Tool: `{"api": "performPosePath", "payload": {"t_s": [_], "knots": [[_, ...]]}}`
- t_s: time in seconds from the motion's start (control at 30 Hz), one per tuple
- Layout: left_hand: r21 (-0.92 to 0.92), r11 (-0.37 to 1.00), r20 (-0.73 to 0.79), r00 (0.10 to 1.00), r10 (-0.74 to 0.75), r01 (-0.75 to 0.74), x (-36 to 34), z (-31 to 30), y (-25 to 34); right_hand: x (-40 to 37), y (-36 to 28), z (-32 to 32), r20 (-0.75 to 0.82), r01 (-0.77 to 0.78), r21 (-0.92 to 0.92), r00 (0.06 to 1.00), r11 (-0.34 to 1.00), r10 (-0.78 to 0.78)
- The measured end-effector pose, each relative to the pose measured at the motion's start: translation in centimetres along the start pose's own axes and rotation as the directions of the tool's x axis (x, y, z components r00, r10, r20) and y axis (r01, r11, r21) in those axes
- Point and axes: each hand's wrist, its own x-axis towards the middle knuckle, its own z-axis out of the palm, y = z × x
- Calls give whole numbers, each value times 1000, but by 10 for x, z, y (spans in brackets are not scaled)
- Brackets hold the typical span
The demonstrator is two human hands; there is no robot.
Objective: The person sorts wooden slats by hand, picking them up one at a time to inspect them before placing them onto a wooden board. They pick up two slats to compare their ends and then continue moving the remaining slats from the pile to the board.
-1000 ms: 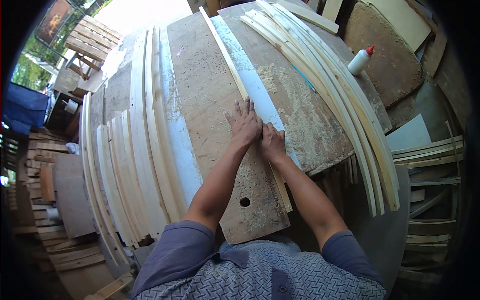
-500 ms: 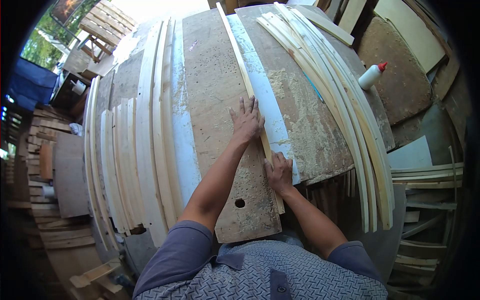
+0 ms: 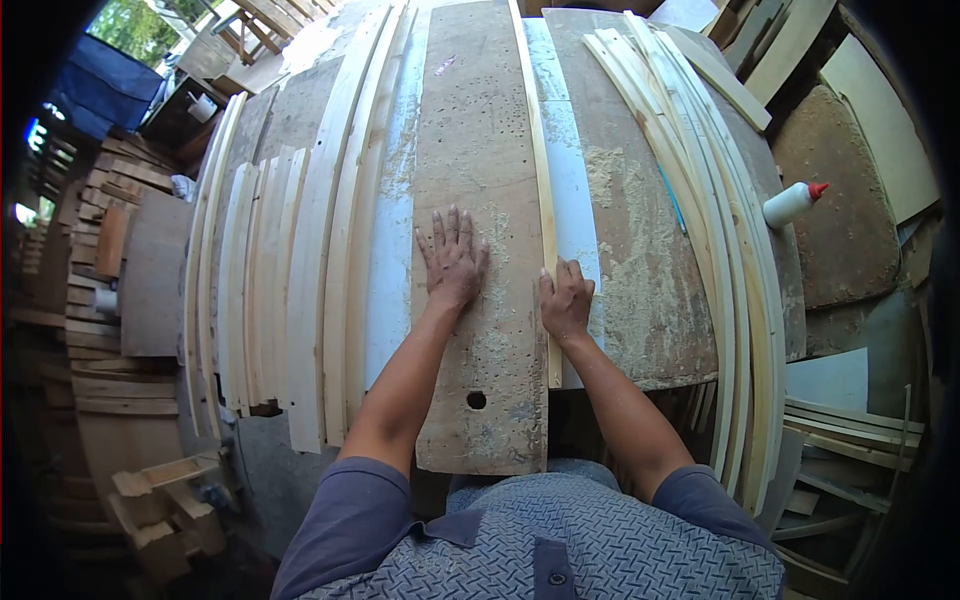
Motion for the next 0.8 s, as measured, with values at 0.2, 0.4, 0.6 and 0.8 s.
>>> {"api": "performPosePath", "payload": {"t_s": [0.2,0.4,0.6,0.8], "knots": [[-11,1000,-23,1000,-20,20,0,-3,4,34,3,11,-19,9,-13,1000,1000,-9],[8,1000,-35,999,-23,24,2,-3,5,66,2,17,-22,22,-6,1000,1000,-22],[9,1000,-73,997,-12,13,2,-2,5,97,3,25,-22,20,-25,1000,999,-20],[10,1000,-49,999,-19,20,3,-4,6,134,4,36,-28,20,-50,999,999,-22]]}}
